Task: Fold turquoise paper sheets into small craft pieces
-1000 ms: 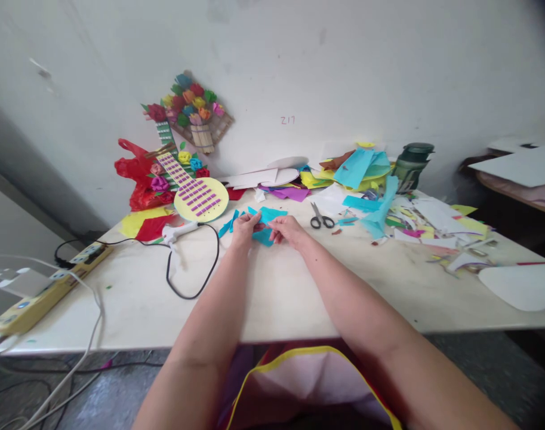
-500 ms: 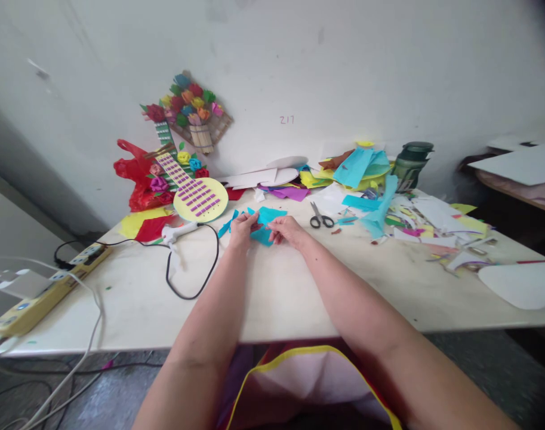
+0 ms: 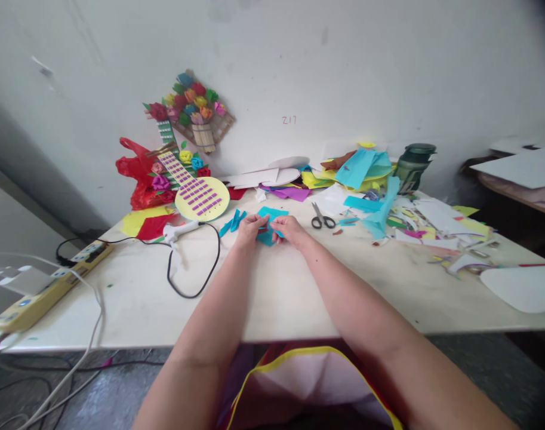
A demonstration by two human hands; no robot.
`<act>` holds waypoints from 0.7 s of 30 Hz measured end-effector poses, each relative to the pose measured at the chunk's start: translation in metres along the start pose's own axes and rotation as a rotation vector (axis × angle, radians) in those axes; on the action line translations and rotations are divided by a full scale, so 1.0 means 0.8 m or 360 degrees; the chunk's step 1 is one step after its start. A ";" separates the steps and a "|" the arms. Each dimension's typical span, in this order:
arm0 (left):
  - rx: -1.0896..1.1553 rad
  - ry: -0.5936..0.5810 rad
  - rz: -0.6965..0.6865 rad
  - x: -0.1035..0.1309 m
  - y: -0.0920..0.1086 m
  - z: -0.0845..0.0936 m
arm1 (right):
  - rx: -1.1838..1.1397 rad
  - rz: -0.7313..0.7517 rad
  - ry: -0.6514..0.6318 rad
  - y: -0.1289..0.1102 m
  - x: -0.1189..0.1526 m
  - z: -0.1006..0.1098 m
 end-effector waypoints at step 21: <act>-0.0045 0.0499 -0.0299 -0.009 0.009 0.009 | 0.0001 -0.0072 0.0038 0.004 -0.002 -0.002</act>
Point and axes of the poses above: each hand's wrist, its own x-axis away from the middle knuckle, its own z-axis out of the back of the hand, y = z × x, the point moved 2 cm from there along -x, towards the middle knuckle, and after that the axes turned 12 degrees about z, right-handed, at the moved point
